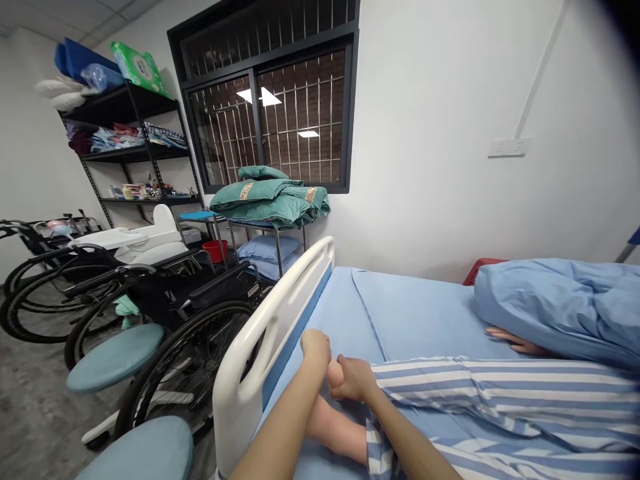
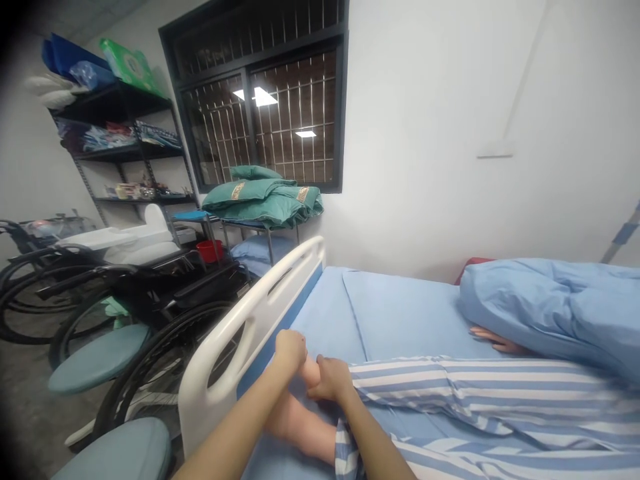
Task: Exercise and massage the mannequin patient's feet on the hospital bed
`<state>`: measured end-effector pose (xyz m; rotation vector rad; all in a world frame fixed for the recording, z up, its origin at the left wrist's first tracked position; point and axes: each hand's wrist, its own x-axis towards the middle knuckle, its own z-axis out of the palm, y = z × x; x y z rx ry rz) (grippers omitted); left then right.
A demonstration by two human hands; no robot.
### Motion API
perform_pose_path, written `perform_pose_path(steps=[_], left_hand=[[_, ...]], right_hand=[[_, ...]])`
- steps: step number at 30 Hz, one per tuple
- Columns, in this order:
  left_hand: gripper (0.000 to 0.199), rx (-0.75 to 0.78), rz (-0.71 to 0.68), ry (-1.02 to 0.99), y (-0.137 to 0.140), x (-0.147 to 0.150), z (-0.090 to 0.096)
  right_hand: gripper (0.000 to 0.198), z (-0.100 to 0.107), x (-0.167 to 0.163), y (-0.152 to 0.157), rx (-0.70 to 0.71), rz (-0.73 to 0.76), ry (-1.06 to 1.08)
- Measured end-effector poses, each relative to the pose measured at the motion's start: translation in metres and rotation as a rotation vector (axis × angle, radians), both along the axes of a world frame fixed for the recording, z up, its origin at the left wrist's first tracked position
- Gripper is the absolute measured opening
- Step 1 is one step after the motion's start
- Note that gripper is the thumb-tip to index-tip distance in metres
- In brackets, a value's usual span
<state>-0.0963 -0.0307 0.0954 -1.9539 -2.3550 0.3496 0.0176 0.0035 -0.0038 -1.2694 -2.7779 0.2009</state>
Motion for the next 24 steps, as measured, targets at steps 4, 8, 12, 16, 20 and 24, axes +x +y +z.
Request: perform_pose_path(steps=[4,8,12,16,20,24], left_hand=[[0.019,-0.084,0.065,0.009,0.015,0.003,-0.007],[0.017,-0.125,0.081,0.021,0.025,0.004,-0.019],[0.016,-0.137,0.062,0.024,0.031,0.005,-0.027],[0.015,-0.155,0.042,0.023,0.033,0.005,-0.027],[0.015,-0.167,0.014,0.018,0.029,0.008,-0.023],[0.013,-0.146,-0.024,0.026,0.019,0.014,-0.024]], right_hand=[[0.053,0.001,0.000,0.001,-0.015,-0.001,-0.012],[0.055,0.001,0.000,0.002,-0.026,0.009,-0.012],[0.057,0.000,0.000,0.003,-0.030,0.003,-0.004],[0.058,0.001,-0.001,0.003,-0.049,-0.013,-0.029],[0.055,0.000,-0.001,0.004,-0.041,0.004,-0.005],[0.054,-0.003,0.000,0.004,-0.037,0.030,0.012]])
